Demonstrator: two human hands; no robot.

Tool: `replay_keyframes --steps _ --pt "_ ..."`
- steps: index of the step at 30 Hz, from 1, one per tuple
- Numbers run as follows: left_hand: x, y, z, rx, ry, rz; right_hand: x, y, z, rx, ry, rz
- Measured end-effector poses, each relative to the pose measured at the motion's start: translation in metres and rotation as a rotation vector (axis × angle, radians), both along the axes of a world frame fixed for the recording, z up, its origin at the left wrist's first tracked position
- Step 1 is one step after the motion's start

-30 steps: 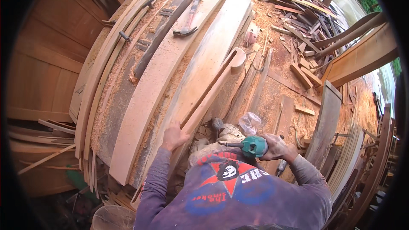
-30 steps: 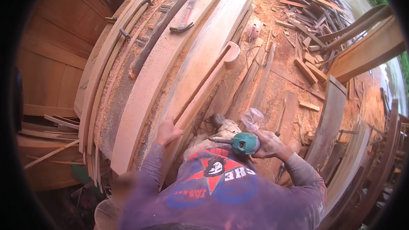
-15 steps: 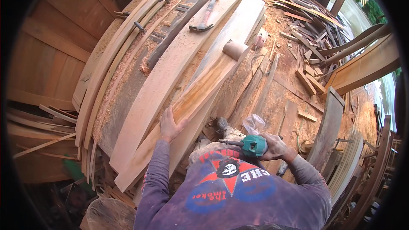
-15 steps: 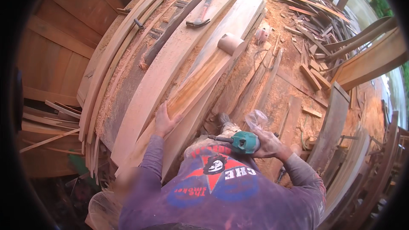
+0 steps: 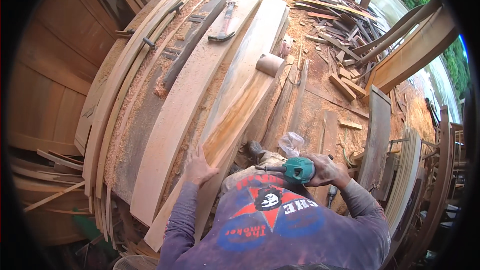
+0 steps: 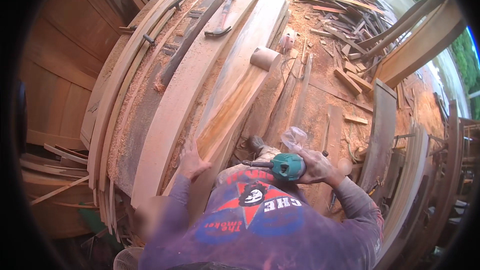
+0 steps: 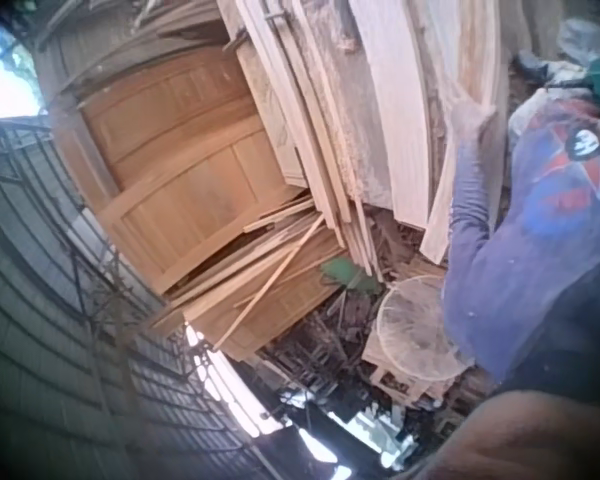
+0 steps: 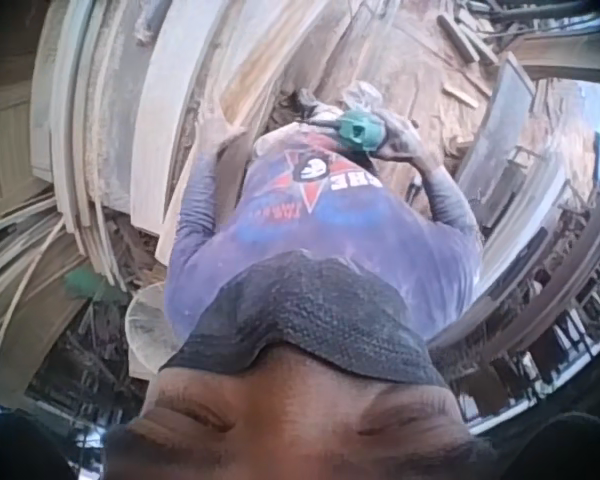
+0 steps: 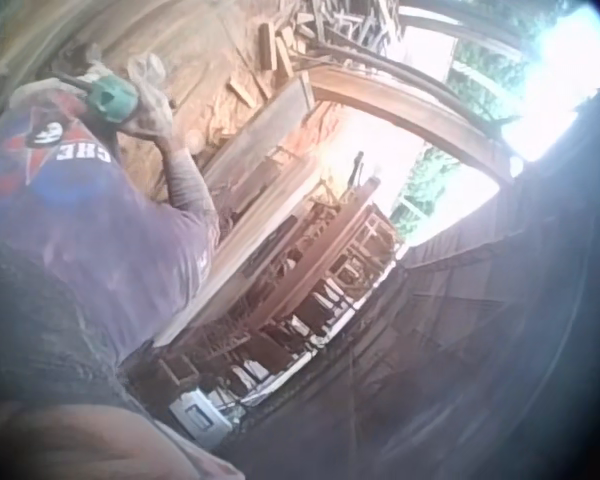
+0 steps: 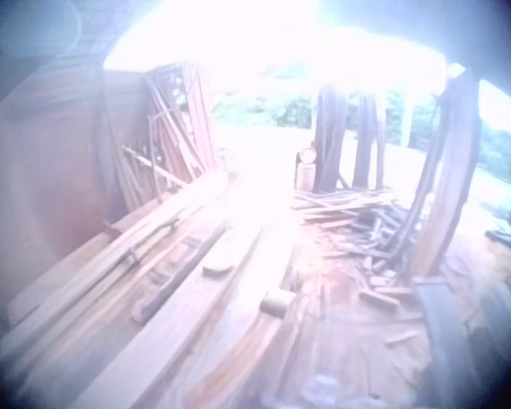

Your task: The person uses a handheld router to cut a groove into a piece of wood, moving the tool along the length of the board while holding it in place by hand.

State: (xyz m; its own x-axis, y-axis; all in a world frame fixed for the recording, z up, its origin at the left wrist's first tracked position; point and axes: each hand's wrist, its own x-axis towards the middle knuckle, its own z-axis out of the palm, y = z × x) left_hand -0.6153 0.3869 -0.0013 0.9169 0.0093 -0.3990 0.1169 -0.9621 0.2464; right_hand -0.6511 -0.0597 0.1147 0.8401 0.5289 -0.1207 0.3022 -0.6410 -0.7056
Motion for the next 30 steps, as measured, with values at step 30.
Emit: replay_keyframes --steps 30 --pt "-0.070 0.045 0.003 -0.200 -0.035 0.034 0.074 0.069 -0.004 0.063 -0.584 -0.212"
